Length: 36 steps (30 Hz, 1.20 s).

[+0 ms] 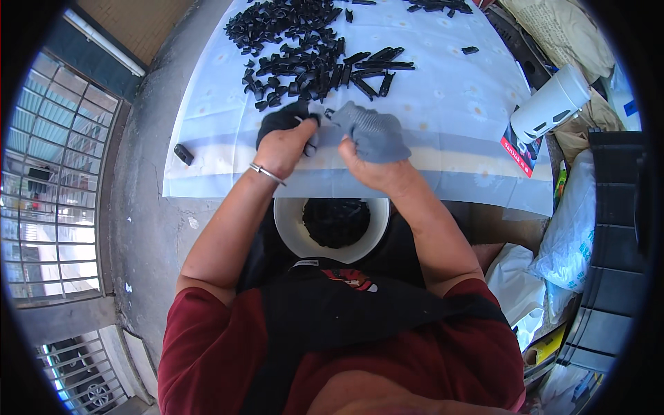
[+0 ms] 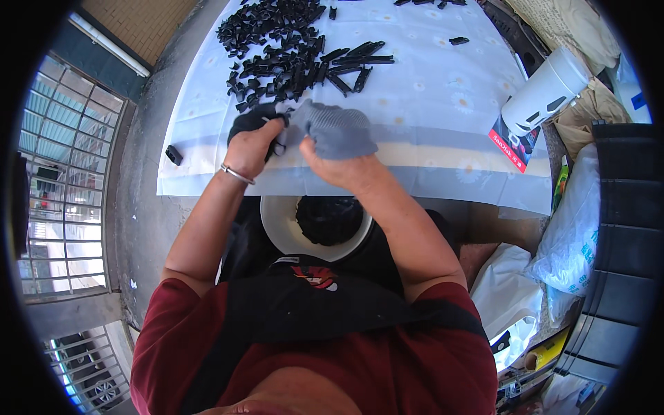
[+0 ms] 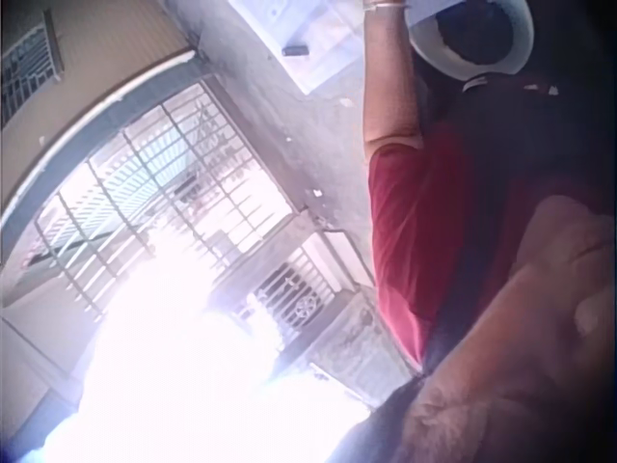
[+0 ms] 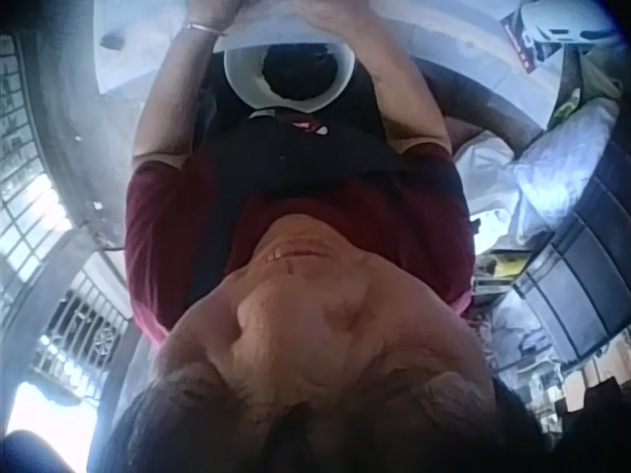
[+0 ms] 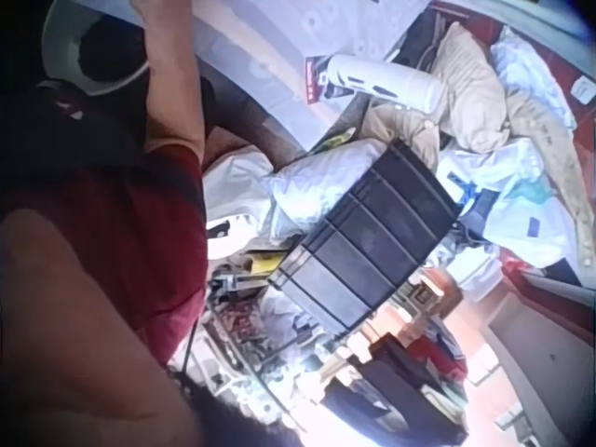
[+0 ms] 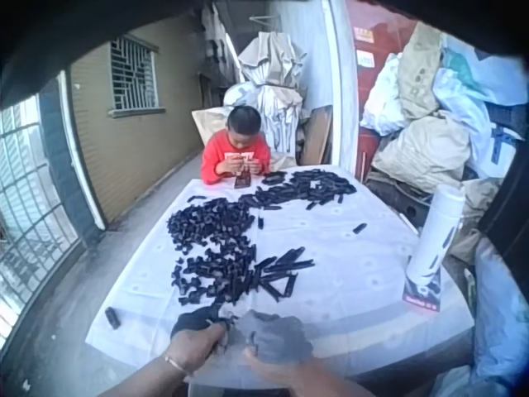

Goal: Picking up small black plastic parts from a table, inspecting them, and placing them into a bucket.

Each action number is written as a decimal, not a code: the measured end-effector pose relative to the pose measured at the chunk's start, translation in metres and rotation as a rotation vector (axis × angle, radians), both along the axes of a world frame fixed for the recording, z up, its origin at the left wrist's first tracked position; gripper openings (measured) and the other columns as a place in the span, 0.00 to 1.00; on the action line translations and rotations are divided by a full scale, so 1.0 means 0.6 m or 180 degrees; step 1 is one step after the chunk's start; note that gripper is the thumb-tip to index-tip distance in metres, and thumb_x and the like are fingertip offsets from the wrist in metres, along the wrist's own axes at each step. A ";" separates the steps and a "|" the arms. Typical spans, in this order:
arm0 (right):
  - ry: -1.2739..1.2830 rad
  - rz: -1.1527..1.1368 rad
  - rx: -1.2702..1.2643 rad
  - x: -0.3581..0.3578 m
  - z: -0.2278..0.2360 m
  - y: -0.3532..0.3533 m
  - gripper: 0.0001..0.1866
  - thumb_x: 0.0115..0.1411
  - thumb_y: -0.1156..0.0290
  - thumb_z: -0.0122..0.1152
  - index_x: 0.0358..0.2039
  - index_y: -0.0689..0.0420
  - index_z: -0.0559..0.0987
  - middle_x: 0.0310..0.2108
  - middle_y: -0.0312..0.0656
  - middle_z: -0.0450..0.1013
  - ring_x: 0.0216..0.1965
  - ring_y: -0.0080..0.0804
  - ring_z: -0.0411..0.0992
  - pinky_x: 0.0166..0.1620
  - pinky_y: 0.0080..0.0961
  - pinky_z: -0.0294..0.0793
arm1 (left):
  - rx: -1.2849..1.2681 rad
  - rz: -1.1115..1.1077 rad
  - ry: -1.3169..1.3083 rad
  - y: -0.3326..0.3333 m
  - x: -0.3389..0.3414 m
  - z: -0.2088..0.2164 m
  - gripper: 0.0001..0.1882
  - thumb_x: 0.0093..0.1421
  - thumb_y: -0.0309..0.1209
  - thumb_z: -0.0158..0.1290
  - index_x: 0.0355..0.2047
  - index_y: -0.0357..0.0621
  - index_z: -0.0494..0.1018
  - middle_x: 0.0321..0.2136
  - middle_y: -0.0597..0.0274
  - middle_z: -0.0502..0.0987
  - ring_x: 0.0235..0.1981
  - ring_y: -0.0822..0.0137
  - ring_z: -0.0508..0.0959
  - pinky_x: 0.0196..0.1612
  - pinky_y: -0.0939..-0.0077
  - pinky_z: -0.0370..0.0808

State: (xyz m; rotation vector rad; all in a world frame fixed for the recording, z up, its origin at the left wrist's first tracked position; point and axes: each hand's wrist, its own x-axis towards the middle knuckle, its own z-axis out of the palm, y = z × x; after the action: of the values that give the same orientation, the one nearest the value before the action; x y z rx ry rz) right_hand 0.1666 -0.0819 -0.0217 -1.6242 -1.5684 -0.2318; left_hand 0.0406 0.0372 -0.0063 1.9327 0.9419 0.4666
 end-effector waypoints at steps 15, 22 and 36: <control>0.0687 0.0968 0.0067 -0.020 0.024 -0.017 0.11 0.48 0.67 0.58 0.31 0.57 0.74 0.27 0.43 0.72 0.27 0.41 0.70 0.30 0.33 0.67 | -0.0786 -0.0485 -0.0658 -0.061 -0.038 0.016 0.16 0.60 0.40 0.44 0.32 0.40 0.72 0.18 0.68 0.70 0.15 0.77 0.67 0.17 0.84 0.63; 0.0292 0.0447 -0.0342 -0.012 0.028 -0.049 0.12 0.52 0.66 0.55 0.35 0.57 0.75 0.30 0.43 0.72 0.29 0.42 0.69 0.35 0.33 0.66 | -0.1088 -0.0221 -0.1090 -0.046 -0.042 0.011 0.20 0.60 0.44 0.41 0.25 0.39 0.72 0.13 0.70 0.67 0.13 0.78 0.64 0.17 0.83 0.62; -0.0919 0.0132 -0.0052 -0.052 0.010 -0.038 0.10 0.43 0.69 0.58 0.30 0.52 0.75 0.30 0.38 0.72 0.26 0.36 0.69 0.33 0.32 0.64 | 0.1478 -0.0486 -0.0656 -0.073 -0.040 0.023 0.15 0.60 0.30 0.38 0.18 0.38 0.66 0.14 0.49 0.68 0.17 0.48 0.69 0.21 0.63 0.64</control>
State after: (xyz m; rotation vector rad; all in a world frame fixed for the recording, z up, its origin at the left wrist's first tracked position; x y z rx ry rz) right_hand 0.1356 -0.1044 -0.0159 -1.6234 -1.8216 -0.4488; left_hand 0.0167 -0.0067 0.0076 2.2943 0.5795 0.8328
